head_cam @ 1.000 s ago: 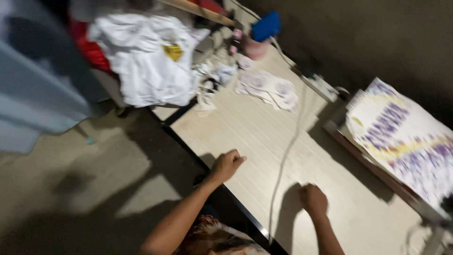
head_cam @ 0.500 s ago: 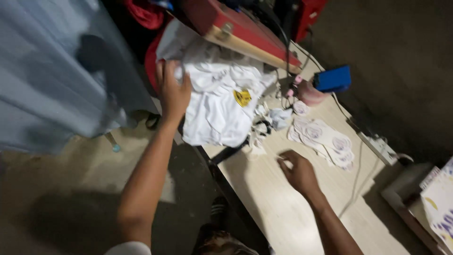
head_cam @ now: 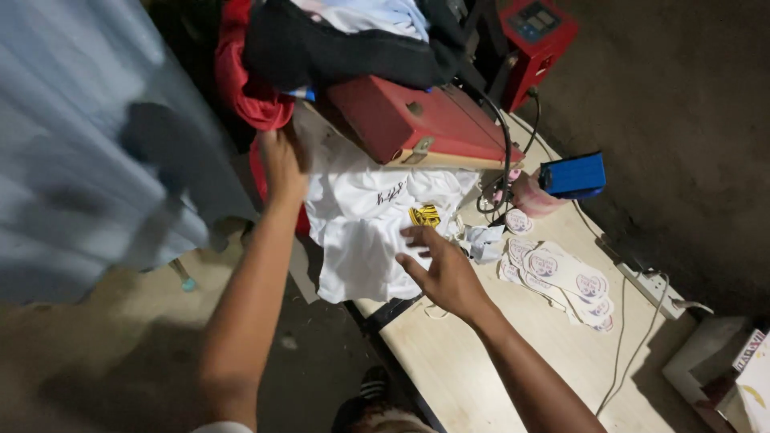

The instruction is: Folding printed t-shirts on a workbench in a print shop.

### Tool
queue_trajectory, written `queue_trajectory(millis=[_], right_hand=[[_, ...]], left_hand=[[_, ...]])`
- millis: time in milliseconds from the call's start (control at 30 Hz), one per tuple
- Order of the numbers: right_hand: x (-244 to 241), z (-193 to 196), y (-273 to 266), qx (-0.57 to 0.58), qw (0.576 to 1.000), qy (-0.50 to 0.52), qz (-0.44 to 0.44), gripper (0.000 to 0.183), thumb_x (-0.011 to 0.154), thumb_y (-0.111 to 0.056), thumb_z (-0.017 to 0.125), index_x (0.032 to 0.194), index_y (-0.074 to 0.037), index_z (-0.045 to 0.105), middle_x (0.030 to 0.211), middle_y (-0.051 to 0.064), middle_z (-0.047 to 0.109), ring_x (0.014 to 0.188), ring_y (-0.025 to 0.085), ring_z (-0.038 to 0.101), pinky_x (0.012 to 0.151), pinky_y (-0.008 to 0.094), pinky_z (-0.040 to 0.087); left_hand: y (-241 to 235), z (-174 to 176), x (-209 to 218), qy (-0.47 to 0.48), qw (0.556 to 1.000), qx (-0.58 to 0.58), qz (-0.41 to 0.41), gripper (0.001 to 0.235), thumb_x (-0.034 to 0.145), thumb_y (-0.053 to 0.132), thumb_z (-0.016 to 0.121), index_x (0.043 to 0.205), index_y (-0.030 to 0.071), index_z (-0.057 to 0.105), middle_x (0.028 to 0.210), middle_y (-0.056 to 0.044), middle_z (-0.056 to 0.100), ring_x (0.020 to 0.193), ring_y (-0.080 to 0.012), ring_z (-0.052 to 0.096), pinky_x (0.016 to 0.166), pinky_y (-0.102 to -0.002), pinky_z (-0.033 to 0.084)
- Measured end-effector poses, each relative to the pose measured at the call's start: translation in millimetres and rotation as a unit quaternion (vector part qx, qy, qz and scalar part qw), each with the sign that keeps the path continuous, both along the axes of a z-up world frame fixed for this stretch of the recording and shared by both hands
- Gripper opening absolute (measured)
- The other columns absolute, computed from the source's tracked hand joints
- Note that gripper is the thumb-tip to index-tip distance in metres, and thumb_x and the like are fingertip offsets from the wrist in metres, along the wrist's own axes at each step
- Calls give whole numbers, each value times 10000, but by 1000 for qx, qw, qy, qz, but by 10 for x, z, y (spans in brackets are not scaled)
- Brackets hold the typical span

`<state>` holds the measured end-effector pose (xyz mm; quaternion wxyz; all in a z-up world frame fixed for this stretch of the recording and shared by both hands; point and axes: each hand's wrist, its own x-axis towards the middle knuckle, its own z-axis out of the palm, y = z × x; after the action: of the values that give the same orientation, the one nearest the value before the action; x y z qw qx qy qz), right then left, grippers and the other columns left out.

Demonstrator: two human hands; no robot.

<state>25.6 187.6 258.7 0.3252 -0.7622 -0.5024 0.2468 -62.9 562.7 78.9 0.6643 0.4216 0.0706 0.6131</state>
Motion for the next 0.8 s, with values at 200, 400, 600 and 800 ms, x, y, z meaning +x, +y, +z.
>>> queue_trajectory(millis=[200,400,600,800], right_hand=[[-136,238,570,196,971,-134,-10,830,803,-277,824,1440,30,389,1337,284,525,1119,378,622,781,459,575],[193,-317,1030,116,957,-254,-74,474,858,-167,777,1292,-71,613,1201,192,675,1035,390,667,824,486,569],[228,-168,291,311,942,72,-102,303,1038,-100,530,1324,-9,572,1199,144,641,1052,201,646,900,340,556],[883,-449,-863,322,900,-259,-137,357,1182,-186,359,1444,14,495,1444,184,543,1335,284,543,1159,393,427]], left_hand=[[-1352,863,-91,238,958,21,158,401,1106,275,511,1390,-7,498,1292,-169,604,1187,-264,584,1068,-387,441],[-1408,629,-140,571,779,236,108,540,1037,488,658,885,-28,606,891,-232,649,916,-399,675,825,-477,515],[-1026,276,-194,541,786,293,60,515,1015,471,667,1234,5,667,1226,-271,715,1205,-392,693,1083,-446,520],[-1039,511,-20,553,650,433,290,867,862,383,769,1623,128,442,1704,-237,286,1589,-427,264,1307,-589,212]])
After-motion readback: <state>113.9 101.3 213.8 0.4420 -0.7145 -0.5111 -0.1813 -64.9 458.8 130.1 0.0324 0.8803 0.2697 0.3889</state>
